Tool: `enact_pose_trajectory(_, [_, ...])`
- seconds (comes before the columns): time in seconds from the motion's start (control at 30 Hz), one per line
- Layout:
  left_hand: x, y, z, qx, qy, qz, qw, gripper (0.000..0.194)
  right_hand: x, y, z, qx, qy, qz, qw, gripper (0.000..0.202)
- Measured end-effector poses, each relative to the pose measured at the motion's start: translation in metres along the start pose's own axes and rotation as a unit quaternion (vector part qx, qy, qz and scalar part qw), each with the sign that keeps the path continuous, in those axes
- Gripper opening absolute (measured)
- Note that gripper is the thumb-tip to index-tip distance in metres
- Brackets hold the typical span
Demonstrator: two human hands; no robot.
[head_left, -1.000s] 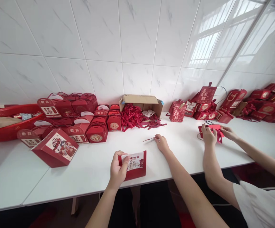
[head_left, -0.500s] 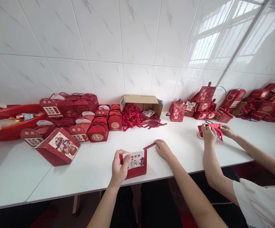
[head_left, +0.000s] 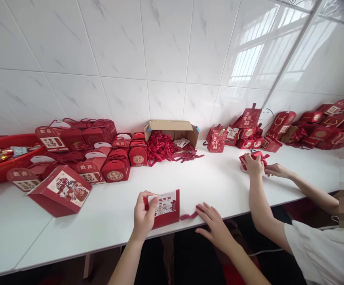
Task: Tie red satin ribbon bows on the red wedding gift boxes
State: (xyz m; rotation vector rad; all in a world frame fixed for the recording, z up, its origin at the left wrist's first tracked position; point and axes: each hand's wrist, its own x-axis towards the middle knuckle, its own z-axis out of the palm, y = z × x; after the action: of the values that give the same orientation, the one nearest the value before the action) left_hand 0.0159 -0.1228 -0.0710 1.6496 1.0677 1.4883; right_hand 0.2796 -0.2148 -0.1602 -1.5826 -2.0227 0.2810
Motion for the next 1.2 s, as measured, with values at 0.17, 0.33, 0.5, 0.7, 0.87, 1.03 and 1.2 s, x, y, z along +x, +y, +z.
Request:
enact_pose_trajectory(0.17, [0.001, 0.000, 0.001, 0.002, 0.004, 0.000, 1.000, 0.018, -0.014, 0.018, 0.005, 0.070, 0.093, -0.040, 0.992, 0.037])
enact_pose_trajectory(0.33, [0.000, -0.005, 0.001, 0.010, 0.006, -0.002, 1.000, 0.019, -0.021, 0.019, 0.002, 0.132, 0.137, -0.036, 0.981, 0.035])
enact_pose_trajectory(0.5, [0.000, -0.004, 0.001, 0.012, 0.008, 0.001, 1.000, 0.019, -0.028, 0.002, -0.004, 0.199, 0.215, 0.023, 0.956, 0.031])
enact_pose_trajectory(0.7, [0.000, -0.003, 0.002, 0.006, 0.013, 0.000, 1.000, 0.022, -0.032, -0.015, 0.002, 0.438, 0.260, 0.193, 0.839, 0.009])
enact_pose_trajectory(0.87, [0.000, -0.004, 0.005, 0.000, 0.023, -0.012, 1.000, 0.024, -0.030, -0.012, 0.019, 0.568, 0.280, 0.249, 0.733, 0.014])
enact_pose_trajectory(1.03, [0.000, -0.005, 0.006, -0.004, 0.025, -0.022, 0.999, 0.025, -0.022, -0.014, 0.037, 0.645, 0.306, 0.259, 0.651, 0.018])
enact_pose_trajectory(1.2, [-0.001, -0.005, 0.007, -0.008, 0.028, -0.025, 0.999, 0.026, -0.015, -0.021, 0.056, 0.674, 0.328, 0.265, 0.607, 0.016])
